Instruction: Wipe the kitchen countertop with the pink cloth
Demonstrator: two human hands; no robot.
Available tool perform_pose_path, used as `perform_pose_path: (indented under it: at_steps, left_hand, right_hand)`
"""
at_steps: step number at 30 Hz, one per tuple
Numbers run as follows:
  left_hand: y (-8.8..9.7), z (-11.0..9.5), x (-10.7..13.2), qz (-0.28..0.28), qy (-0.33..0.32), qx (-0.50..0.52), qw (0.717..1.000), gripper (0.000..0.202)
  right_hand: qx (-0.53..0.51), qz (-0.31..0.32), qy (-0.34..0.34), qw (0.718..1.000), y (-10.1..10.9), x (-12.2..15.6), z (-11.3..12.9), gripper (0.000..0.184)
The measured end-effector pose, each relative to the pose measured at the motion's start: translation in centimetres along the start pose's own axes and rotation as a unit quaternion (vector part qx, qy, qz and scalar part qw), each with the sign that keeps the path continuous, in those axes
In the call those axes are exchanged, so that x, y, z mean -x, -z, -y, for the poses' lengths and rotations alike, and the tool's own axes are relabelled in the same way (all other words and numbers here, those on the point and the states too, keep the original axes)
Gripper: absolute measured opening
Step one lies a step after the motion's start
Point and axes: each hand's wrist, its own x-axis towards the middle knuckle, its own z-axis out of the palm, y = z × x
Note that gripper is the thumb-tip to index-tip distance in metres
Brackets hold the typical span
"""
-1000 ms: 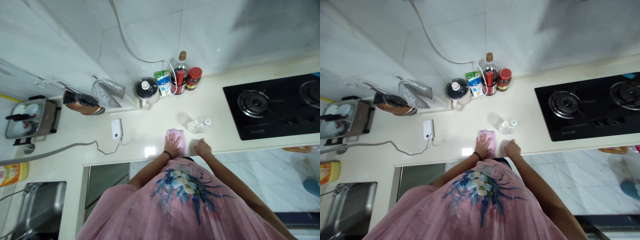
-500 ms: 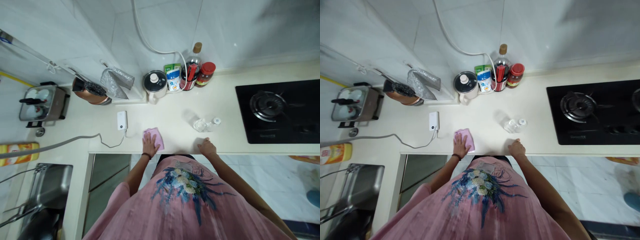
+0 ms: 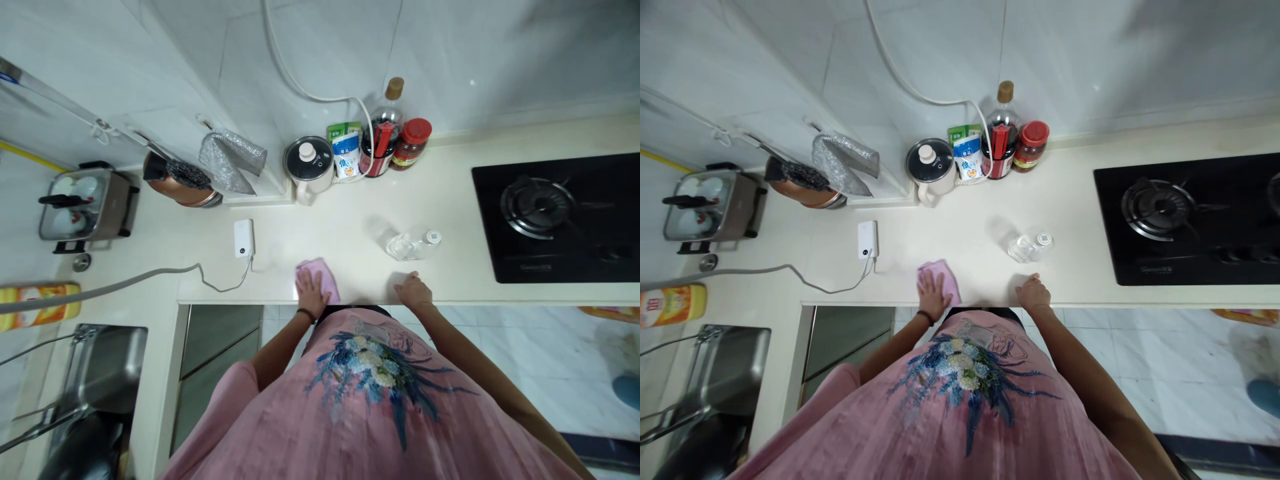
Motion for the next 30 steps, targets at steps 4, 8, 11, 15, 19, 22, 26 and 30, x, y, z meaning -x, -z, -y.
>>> perform_pose_path:
  at_steps: [4,8,11,15,19,22,26,30]
  left_hand:
    - [-0.7,-7.3,-2.0,0.015,-0.217,0.000,0.976,0.090]
    - [-0.1,-10.7,-5.0,0.006,-0.316,0.016,0.949,0.088]
    - [1.1,-9.6,-7.0,-0.003,-0.283,0.029,0.959,0.084]
    - [3.9,-3.8,-10.0,-0.027,-0.117,0.039,0.992,0.082]
    - [6.9,4.2,-12.3,-0.048,0.041,0.043,0.997,0.082]
    - [7.9,8.7,-11.8,-0.061,0.129,0.046,0.989,0.082]
    - [6.9,10.1,-8.2,-0.083,0.195,0.040,0.976,0.079]
    - [3.9,7.1,-3.1,-0.064,0.152,0.022,0.986,0.079]
  right_hand:
    - [-0.001,-0.002,-0.007,1.000,-0.1,-0.1,0.1,0.086]
    - [-0.001,0.010,-0.022,1.000,0.0,-0.2,0.2,0.088]
    - [0.002,0.020,-0.024,1.000,0.1,-0.3,0.2,0.088]
    - [0.000,0.014,-0.021,1.000,0.0,-0.4,0.1,0.087]
    - [-0.002,0.012,-0.015,1.000,-0.1,-0.5,0.0,0.087]
    - [-0.004,0.008,-0.015,1.000,-0.3,-0.5,0.0,0.088]
    - [-0.003,0.001,-0.016,1.000,-0.7,-0.5,-0.1,0.087]
    - [-0.001,-0.001,-0.005,1.000,-0.7,-0.4,-0.1,0.086]
